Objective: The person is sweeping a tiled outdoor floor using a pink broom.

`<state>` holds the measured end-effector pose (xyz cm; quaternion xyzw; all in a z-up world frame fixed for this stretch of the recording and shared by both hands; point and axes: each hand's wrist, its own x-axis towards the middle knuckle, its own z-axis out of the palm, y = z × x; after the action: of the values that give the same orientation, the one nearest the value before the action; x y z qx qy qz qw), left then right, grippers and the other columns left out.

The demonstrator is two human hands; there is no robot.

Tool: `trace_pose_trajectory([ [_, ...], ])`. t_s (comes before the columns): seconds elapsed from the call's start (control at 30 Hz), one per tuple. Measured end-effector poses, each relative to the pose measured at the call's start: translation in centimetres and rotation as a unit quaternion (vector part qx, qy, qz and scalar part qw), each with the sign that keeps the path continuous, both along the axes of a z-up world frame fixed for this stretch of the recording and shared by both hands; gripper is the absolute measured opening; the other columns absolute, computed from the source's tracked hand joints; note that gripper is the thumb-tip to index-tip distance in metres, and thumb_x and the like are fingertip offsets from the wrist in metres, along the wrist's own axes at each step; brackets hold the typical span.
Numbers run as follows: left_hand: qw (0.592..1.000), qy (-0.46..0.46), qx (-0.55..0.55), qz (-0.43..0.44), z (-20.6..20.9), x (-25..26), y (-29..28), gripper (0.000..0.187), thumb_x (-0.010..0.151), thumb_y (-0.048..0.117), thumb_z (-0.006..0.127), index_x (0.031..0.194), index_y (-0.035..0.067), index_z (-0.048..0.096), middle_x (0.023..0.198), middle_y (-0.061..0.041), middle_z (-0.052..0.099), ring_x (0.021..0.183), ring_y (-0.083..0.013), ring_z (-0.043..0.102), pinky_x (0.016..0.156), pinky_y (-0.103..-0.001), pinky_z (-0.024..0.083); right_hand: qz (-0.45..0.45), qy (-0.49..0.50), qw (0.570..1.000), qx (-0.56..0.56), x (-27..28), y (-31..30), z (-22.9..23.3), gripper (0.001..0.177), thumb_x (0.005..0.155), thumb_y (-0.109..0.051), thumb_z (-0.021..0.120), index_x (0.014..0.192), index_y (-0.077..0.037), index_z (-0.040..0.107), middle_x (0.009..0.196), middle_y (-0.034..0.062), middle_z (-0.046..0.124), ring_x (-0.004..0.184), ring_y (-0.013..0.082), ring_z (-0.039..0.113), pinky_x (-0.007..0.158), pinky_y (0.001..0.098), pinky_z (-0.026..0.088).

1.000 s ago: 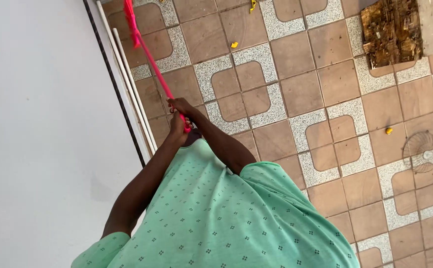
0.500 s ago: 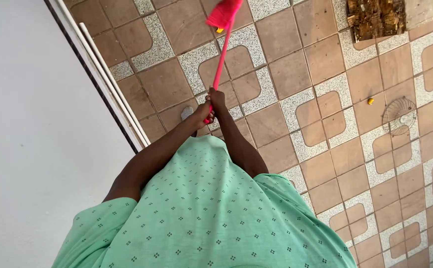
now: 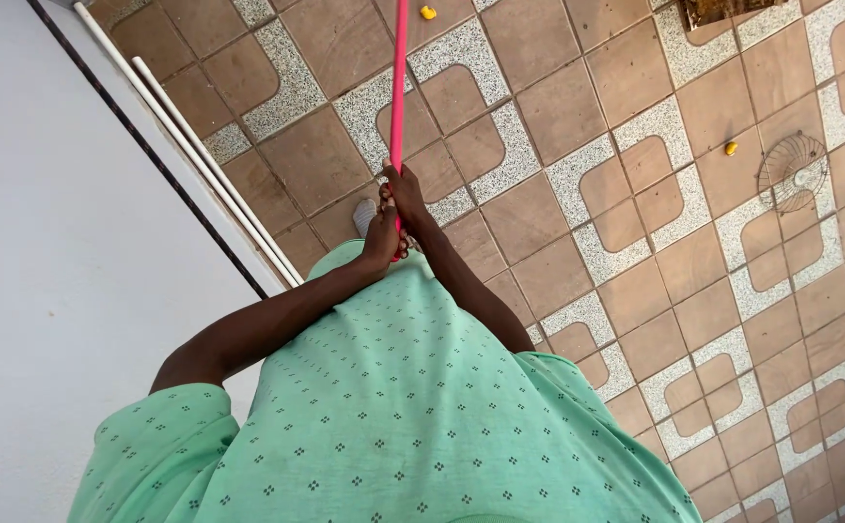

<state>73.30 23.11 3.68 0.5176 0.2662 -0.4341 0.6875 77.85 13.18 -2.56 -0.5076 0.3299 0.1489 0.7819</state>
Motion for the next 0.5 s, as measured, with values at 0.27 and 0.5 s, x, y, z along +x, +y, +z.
trace_pose_trajectory([
  [0.27,0.994,0.066,0.018,0.083,-9.2,2.7,1.7,0.05,0.106,0.054,0.031,0.09,0.01,0.045,0.067,-0.002,0.047,0.052,-0.0161,0.049,0.046,-0.034,0.047,0.151,0.049,0.987,-0.015,3.2,2.3,-8.4,0.049,0.098,-0.053,0.061,0.098,-0.004,0.063,0.065,0.0013,0.057,0.054,0.0127,0.051,0.053,0.0301,0.045],
  [0.5,0.981,0.164,-0.092,-0.044,-4.4,-1.3,0.3,0.046,0.107,0.054,0.033,0.099,0.01,0.045,0.075,-0.004,0.05,0.061,-0.0192,0.055,0.058,-0.038,0.054,0.11,0.117,0.987,-0.004,-5.2,-1.3,-7.2,0.048,0.099,-0.05,0.057,0.096,-0.003,0.067,0.073,0.0031,0.065,0.061,0.0152,0.056,0.057,0.0313,0.048],
])
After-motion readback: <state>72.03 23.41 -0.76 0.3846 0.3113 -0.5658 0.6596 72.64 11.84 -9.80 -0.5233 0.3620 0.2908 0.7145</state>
